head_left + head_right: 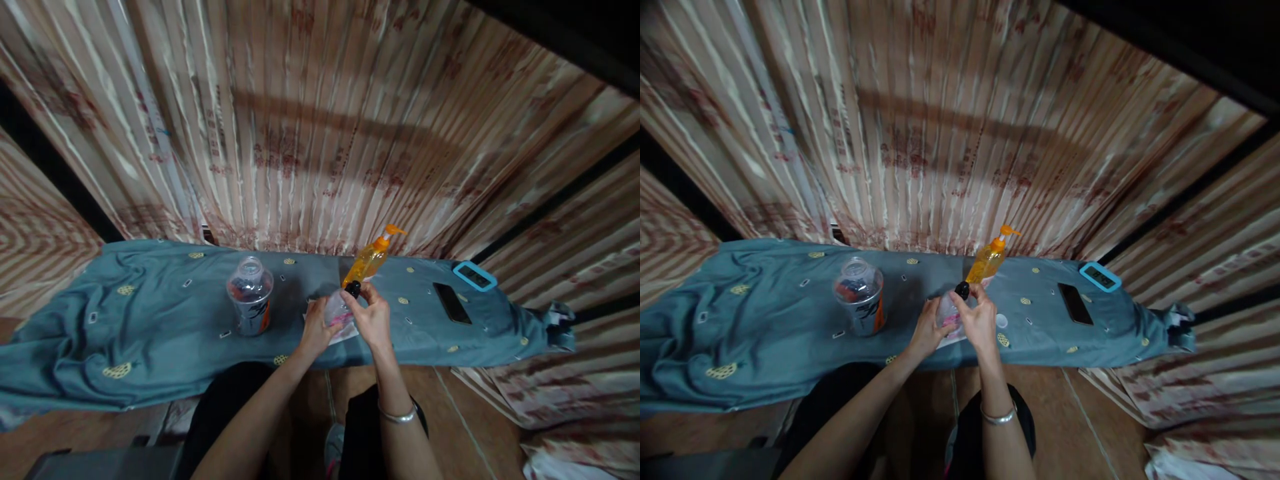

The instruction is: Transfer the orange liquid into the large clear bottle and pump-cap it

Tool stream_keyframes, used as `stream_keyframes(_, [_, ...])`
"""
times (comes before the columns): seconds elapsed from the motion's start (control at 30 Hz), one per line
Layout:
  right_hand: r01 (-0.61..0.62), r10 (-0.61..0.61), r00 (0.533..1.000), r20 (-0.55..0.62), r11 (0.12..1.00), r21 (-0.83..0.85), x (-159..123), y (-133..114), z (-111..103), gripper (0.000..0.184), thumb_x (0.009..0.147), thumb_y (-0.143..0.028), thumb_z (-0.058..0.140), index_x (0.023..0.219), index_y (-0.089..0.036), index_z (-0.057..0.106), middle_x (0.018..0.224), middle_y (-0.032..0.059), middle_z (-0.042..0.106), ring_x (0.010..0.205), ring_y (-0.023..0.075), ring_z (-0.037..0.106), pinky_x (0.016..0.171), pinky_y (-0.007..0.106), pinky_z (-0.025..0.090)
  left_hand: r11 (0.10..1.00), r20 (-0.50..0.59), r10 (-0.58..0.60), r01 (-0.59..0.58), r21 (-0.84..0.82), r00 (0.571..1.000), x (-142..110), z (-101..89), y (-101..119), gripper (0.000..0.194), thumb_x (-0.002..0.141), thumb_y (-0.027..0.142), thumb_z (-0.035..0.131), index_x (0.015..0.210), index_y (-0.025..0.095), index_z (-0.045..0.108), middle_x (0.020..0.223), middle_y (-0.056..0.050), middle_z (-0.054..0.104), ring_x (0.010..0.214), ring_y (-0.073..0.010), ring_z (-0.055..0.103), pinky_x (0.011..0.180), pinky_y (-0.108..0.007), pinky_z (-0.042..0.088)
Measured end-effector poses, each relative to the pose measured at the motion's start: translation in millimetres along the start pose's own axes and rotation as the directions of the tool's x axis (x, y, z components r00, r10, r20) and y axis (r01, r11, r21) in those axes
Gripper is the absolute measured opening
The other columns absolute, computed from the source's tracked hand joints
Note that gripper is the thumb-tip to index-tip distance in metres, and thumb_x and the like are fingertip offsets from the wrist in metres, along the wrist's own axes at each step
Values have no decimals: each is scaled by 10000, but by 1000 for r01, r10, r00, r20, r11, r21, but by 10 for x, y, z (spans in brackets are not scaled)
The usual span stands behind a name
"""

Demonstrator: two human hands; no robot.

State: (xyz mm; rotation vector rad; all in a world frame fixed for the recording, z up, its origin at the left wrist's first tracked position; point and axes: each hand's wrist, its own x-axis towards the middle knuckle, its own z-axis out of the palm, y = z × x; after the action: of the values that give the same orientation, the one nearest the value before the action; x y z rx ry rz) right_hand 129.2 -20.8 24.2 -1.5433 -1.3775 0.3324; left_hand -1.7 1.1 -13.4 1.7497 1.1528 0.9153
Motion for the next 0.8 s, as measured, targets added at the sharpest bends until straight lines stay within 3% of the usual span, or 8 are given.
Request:
stream_keyframes(0.3, [66,-92,980,175,987,149,32,-24,-117,367,912,-435,582,1180,-183,580,1204,72,599,1056,197,603,919,435,504,1000,38,-21,22,-19,999,5,-89,36,457,630,156,796,1030,185,578,999,-30,621,1012,-238,566,909,-363,452])
stream_keyframes(0.57, [70,-64,997,-38,977,201,16,84,-43,372,900,-416,605,1182,-176,567,1169,65,601,1020,190,608,886,421,516,997,-8,36,-36,-70,999,-36,21,-35,495,650,162,785,1103,191,588,1051,-66,635,1047,-270,547,930,-401,455])
stream_keyframes(0.8, [61,-88,991,103,968,245,-1,-21,-136,392,902,-423,601,1213,-187,565,1224,76,594,1090,210,595,946,459,491,996,6,61,-61,-60,998,-36,25,-56,515,664,171,767,1139,178,567,1077,-57,620,1053,-261,540,945,-401,448])
